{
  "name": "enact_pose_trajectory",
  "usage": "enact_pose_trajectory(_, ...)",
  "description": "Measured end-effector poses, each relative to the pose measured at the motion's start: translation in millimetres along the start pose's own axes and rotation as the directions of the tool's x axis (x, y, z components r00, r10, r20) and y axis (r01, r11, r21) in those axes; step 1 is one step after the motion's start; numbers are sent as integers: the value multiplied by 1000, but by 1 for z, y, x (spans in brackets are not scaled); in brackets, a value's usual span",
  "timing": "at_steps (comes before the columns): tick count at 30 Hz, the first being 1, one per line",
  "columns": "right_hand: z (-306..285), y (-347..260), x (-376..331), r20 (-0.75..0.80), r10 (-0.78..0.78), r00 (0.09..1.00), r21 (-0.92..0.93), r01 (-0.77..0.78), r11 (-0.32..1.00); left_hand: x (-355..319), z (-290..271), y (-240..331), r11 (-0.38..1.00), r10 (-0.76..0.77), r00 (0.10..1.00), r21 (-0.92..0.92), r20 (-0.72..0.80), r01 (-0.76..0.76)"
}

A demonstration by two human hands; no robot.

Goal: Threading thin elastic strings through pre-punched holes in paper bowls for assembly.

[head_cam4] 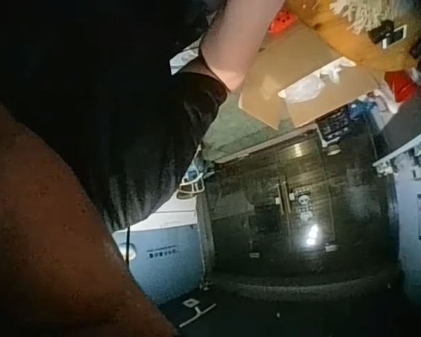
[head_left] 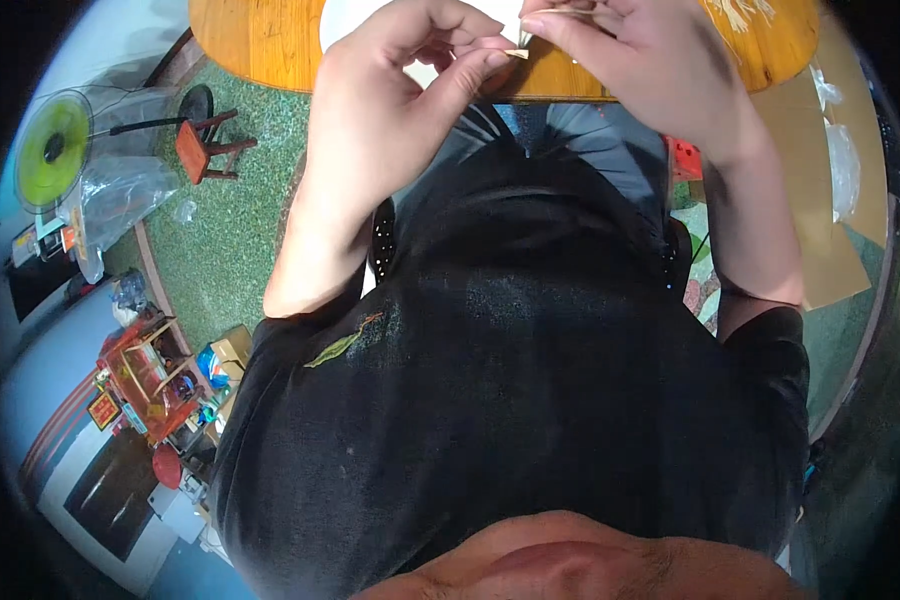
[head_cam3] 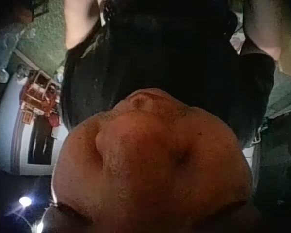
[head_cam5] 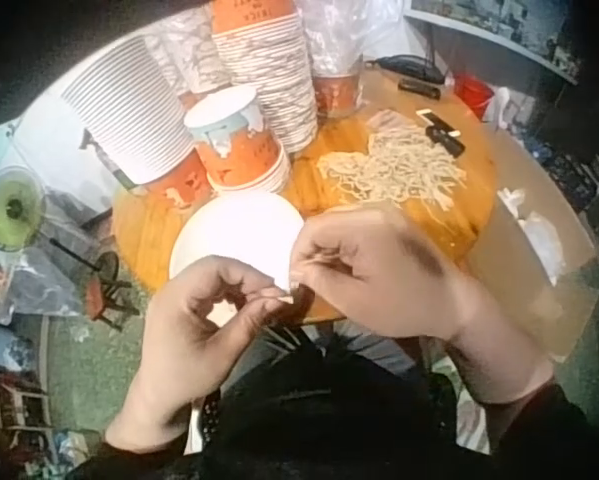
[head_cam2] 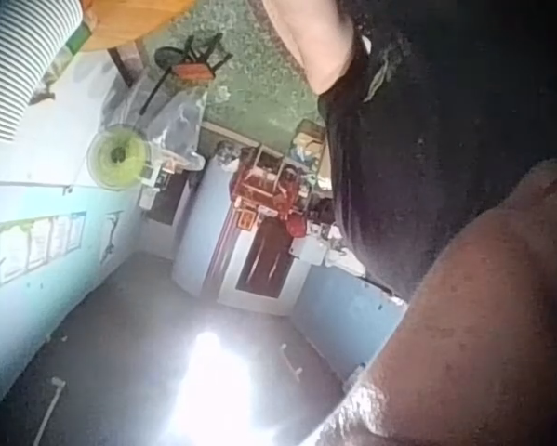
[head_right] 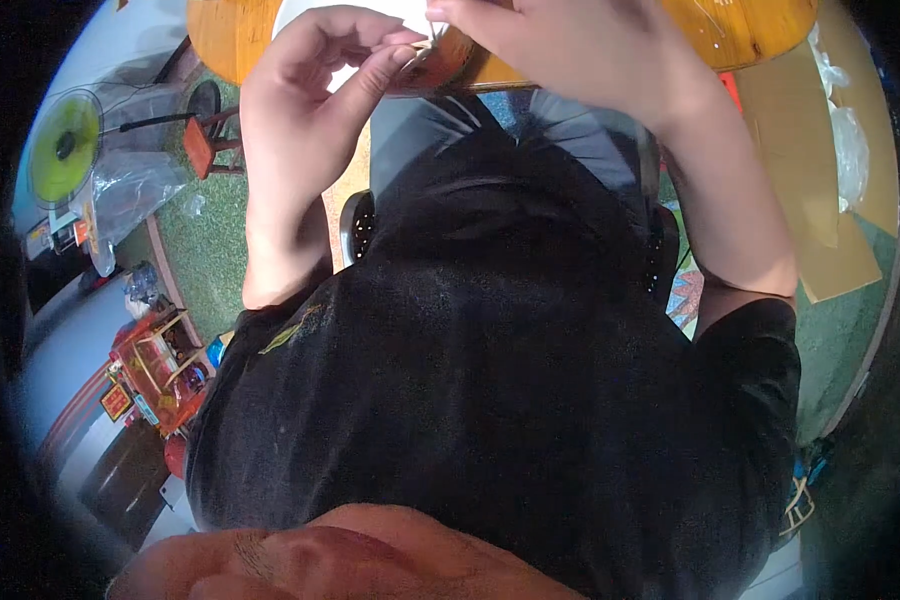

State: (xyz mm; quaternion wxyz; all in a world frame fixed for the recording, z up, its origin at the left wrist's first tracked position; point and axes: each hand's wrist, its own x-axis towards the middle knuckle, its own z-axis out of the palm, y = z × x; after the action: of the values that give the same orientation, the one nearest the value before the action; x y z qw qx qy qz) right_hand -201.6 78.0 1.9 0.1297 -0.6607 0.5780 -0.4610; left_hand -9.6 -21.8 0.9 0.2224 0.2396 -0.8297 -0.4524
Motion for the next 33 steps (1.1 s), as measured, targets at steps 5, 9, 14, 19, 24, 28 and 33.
enact_pose_trajectory(5, -6, -6, 6, 20, -15, 1000, -8, 15, 1000, 15, -4, 5, 990, -134, 986, -28, 97, 137)
enact_pose_trajectory(9, -1, 6, 13, 45, -162, 986, 5, 162, 987, 14, -6, -4, 950, -168, 977, -243, 129, 195)
enact_pose_trajectory(14, -5, -1, 12, -2, -114, 993, 48, 114, 992, 25, -6, -5, 901, -149, 969, -376, 196, 214)
enact_pose_trajectory(19, 24, 13, 9, -207, -98, 973, -86, 81, 993, 29, -9, -26, 840, -178, 958, -473, 224, 267)
enact_pose_trajectory(24, 41, 11, -21, -549, -141, 824, -312, -46, 949, 33, -11, -17, 866, -188, 957, -424, 219, 267)
enact_pose_trajectory(28, 54, -25, -38, -538, 17, 843, -73, -67, 995, 42, -1, -46, 519, 347, 918, -855, 193, -17)
enact_pose_trajectory(33, 60, -15, -40, -473, 96, 876, -43, -132, 990, 38, -13, -18, 853, -199, 945, -429, 259, 297)
